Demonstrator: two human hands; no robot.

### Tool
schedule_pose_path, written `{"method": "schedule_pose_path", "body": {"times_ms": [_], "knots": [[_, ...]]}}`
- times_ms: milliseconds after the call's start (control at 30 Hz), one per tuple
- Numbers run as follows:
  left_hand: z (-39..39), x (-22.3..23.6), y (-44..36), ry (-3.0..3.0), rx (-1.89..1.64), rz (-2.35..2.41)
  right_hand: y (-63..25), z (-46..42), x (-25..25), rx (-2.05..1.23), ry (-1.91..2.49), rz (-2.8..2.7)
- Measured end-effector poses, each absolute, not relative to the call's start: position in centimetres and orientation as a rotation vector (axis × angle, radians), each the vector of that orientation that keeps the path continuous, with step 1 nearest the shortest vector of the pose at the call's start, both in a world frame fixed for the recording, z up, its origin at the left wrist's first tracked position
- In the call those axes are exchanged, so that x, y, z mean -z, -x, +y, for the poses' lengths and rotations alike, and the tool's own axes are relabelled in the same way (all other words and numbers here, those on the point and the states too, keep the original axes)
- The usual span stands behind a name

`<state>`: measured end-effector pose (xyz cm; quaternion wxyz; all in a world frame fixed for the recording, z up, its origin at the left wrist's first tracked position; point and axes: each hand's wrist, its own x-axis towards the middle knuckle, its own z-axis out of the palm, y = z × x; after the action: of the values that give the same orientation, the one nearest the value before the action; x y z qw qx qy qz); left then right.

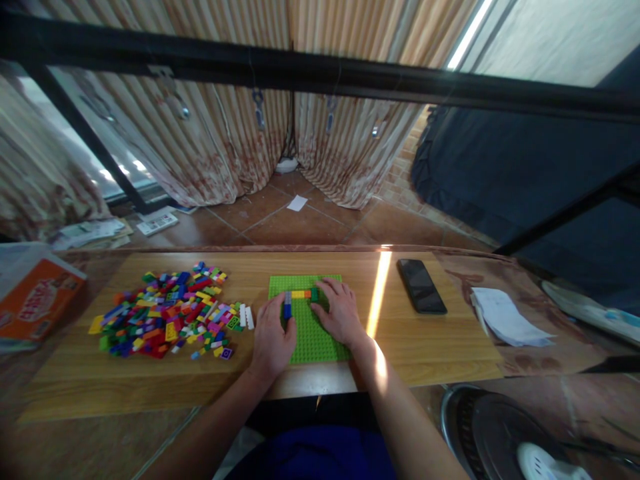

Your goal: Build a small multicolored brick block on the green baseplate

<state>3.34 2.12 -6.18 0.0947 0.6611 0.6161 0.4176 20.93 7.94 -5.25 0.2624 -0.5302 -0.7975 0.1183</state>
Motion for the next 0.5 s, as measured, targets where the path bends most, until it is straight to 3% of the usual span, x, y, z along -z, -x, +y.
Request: {"method": "schedule_pose_path", "body": {"times_ms": [500], "knots": [[1.98, 5.87, -3.0, -1.772, -1.394, 1.752, -21.12, 8.18, 5.26, -0.359, 1.43, -2.157]]}}
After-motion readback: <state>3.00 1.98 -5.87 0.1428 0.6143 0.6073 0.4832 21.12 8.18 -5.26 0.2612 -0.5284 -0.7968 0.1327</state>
